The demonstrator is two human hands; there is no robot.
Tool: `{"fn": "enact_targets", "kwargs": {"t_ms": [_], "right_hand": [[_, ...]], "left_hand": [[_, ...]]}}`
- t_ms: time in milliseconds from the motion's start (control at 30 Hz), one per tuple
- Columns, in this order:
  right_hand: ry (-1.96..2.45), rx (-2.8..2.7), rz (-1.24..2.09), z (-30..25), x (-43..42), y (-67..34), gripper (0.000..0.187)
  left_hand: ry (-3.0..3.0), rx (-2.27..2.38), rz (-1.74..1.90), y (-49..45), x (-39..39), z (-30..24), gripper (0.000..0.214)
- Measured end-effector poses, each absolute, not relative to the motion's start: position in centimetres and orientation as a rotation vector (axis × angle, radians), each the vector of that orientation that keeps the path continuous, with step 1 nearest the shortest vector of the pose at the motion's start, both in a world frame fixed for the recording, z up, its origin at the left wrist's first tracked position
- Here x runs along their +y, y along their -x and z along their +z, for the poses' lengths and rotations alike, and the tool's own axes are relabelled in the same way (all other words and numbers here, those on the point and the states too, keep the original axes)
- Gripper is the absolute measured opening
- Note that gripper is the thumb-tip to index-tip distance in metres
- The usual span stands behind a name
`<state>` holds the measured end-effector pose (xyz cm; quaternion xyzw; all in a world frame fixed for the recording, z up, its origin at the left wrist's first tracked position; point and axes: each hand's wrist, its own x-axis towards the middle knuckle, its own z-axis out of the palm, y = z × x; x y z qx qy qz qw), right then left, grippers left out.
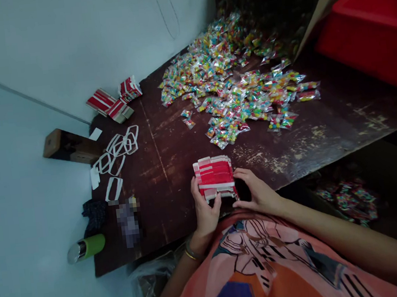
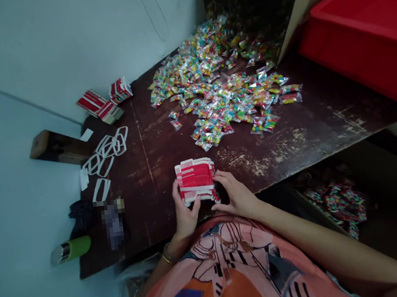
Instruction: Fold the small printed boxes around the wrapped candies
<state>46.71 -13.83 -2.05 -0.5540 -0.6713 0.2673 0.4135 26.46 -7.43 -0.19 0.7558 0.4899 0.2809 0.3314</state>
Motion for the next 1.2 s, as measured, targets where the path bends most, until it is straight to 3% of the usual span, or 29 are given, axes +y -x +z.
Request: {"fn": "enact_targets", "kwargs": {"t_ms": [100,233,600,800,933,1100,1200], "right_hand": [[1.472,-1.678,0.623,-2.7,-14.0,-46.0,0.082],[1.482,-1.628,0.484,-2.8,-12.8,-45.2,0.061],[1.566,-1.514,0.393,-2.5,-10.7,-43.5,0.045],[1.666,-1.277,0.357,-3.4,-8.1,-44.2,0.019],[1.603,-1.351,0.434,-3.1,-8.0,-44.0,0.026],[1.449,-1.476,0.628,-1.5,-9.8,-45.1,0.059],[1.487,-1.339,0.776,-1.3,-9.3,-47.1,0.056]], "left_hand": [[-1.900,1.317,0.691,-26.3,-7.6,-0.5,0.078],[-1.906,1.362,0.702,-27.1,-7.7,-0.7,0.066],[-1.923,1.491,0.737,-27.9,-7.4,-0.7,0.053],[-1.967,1.428,0.710,-28.8,-8.5,-0.7,0.052],[-1.934,1.418,0.755,-28.8,-7.9,0.0,0.052],[-1.968,1.435,0.778,-27.2,-6.3,-0.1,0.052],[-2.006,1.444,0.739,-26.5,-5.7,-0.1,0.054]]}}
